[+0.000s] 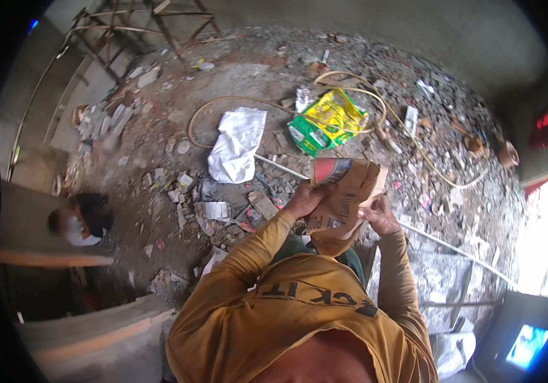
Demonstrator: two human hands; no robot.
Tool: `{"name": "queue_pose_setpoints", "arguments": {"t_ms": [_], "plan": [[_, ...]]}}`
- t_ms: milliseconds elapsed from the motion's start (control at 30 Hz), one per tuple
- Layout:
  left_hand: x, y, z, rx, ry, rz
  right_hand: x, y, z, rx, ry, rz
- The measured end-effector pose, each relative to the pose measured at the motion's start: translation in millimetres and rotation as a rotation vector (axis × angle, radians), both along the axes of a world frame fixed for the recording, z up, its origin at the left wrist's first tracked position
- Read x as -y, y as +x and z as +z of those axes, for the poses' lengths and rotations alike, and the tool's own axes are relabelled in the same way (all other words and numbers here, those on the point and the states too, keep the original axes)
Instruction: The person sprays water on a concrete wall using a hose, then walks to a pile of debris and picks up a brown paper bag. They open the bag, place a small object inside, and fold the bag closed.
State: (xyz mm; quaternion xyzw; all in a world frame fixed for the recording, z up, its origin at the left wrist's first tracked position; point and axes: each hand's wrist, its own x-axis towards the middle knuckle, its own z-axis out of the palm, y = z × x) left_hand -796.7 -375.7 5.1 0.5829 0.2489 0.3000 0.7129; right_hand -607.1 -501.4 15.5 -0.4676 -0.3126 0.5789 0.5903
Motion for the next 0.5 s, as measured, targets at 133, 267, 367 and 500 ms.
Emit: {"name": "queue_pose_setpoints", "arguments": {"t_ms": [133,267,367,500], "plan": [[6,-2,4,-0.007,0.252,0.106,-19,8,44,0.329,-0.05,0.186],[18,-5,19,0.06,0.022,0.013,-21,21,33,0.321,-0.027,0.151],[33,-16,41,0.08,-0.003,-0.048,-20,22,43,0.421,0.081,0.13],[39,-11,6,0.143,-0.23,-0.093,-28,32,49,0.253,0.388,0.366]]}}
